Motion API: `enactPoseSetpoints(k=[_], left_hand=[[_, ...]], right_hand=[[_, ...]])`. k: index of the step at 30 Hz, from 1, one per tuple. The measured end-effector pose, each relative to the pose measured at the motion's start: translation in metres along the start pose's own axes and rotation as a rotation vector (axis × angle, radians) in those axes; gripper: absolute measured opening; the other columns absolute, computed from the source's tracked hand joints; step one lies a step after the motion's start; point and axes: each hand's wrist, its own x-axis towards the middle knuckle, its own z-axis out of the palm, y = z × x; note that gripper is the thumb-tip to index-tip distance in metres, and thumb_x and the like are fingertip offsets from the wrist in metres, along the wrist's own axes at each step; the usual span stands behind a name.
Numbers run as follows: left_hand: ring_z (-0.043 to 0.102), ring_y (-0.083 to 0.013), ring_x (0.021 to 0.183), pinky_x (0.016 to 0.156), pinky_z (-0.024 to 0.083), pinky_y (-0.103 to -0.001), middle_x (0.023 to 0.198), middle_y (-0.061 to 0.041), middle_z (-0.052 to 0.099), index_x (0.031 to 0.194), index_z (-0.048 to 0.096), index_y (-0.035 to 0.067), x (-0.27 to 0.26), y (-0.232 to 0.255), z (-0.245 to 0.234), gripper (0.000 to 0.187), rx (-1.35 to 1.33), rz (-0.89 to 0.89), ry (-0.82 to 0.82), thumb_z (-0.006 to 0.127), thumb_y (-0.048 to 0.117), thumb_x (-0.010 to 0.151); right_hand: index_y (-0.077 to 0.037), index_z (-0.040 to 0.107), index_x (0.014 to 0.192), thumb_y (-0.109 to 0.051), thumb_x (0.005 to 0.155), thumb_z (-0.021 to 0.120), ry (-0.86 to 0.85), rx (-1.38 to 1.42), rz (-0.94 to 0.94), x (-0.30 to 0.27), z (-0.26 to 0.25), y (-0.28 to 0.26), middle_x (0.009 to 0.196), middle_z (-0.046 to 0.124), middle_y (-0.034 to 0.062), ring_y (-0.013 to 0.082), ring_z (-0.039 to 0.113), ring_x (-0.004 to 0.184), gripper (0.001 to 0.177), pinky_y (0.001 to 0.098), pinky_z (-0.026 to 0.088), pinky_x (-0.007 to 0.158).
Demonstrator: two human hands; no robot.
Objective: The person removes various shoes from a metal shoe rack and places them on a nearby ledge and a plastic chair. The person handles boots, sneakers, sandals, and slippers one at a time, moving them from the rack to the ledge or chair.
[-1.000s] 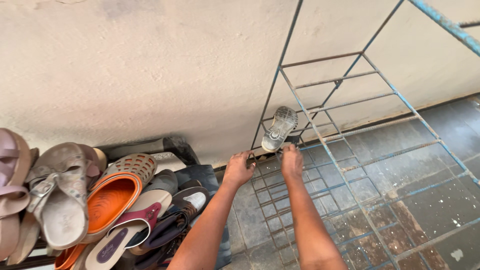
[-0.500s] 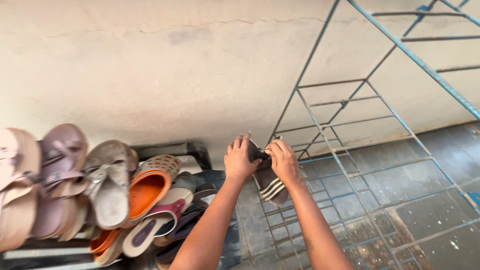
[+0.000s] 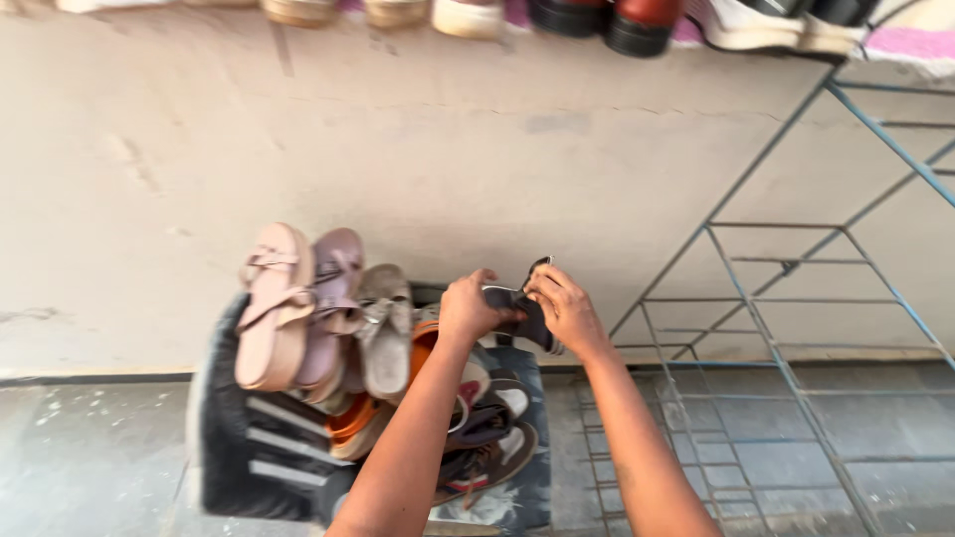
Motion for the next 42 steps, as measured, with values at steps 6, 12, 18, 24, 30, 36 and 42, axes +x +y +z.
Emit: enactPoseSetpoints(k=[6,12,18,24,30,36,42], left_hand=[[0.074,-0.0331,0.096,0.089,0.055,-0.044,0.1,-0.015,0.077,0.105,0.074,0.013,-0.005,-0.063,-0.061,0.052,-0.323,-0.506,0.423,0.085,0.054,0.074],[0.071,-0.0299,0.089,0.084,0.054,-0.041,0.096,-0.015,0.075,0.102,0.065,0.005,-0.018,-0.13,-0.081,0.053,-0.508,-0.584,0.605,0.082,0.051,0.081],[0.073,-0.0233,0.074,0.074,0.058,-0.037,0.08,-0.012,0.076,0.088,0.069,0.002,-0.063,-0.149,-0.137,0.05,-0.446,-0.471,0.458,0.085,0.048,0.077],[0.074,-0.0278,0.077,0.076,0.056,-0.04,0.082,-0.013,0.077,0.089,0.079,0.007,-0.08,-0.164,-0.215,0.047,-0.211,-0.559,0.63,0.075,0.053,0.092],[0.06,-0.0326,0.12,0.098,0.048,-0.045,0.128,-0.016,0.066,0.131,0.063,0.01,-0.085,-0.2,-0.208,0.05,0.125,-0.157,0.581,0.071,0.031,0.086],[0.05,-0.0323,0.136,0.111,0.039,-0.051,0.142,-0.011,0.058,0.144,0.053,0.018,-0.084,-0.22,-0.178,0.066,0.175,-0.162,0.367,0.071,0.026,0.081],[0.048,-0.037,0.134,0.112,0.036,-0.051,0.141,-0.017,0.056,0.143,0.054,0.013,-0.08,-0.201,-0.187,0.067,0.032,-0.114,0.587,0.07,0.021,0.079]], right_hand=[[-0.007,0.059,0.131,-0.018,0.093,0.073,0.685,-0.35,0.016,0.012,0.095,-0.068,0.135,0.056,0.0154,0.0411,0.063,0.119,0.042,0.0472,0.052,0.098],[-0.016,0.027,0.154,-0.04,0.096,0.065,0.111,0.917,1.116,0.035,0.19,-0.095,0.132,0.06,0.0165,0.0277,0.066,0.103,0.073,0.0393,0.054,0.085],[-0.009,0.032,0.153,-0.013,0.091,0.071,0.111,1.05,0.624,0.054,0.246,-0.128,0.13,0.064,0.0112,0.015,0.065,0.109,0.074,0.0296,0.055,0.089],[-0.007,0.044,0.148,-0.01,0.091,0.065,0.041,1.141,0.594,0.082,0.262,-0.136,0.113,0.065,0.0131,0.0193,0.065,0.1,0.06,0.0322,0.055,0.084],[-0.003,0.038,0.148,-0.023,0.088,0.073,0.039,0.032,0.246,0.061,0.323,-0.1,0.14,0.051,0.0321,0.0461,0.056,0.12,0.071,0.0506,0.05,0.095],[0.0,0.019,0.161,-0.028,0.088,0.067,-0.29,-0.025,0.479,0.049,0.333,-0.078,0.15,0.042,0.0321,0.0471,0.05,0.133,0.092,0.0488,0.046,0.108],[-0.008,0.015,0.162,-0.03,0.08,0.074,-0.392,-0.029,0.568,0.051,0.297,-0.098,0.158,0.034,0.0262,0.0409,0.044,0.141,0.104,0.0446,0.041,0.113]])
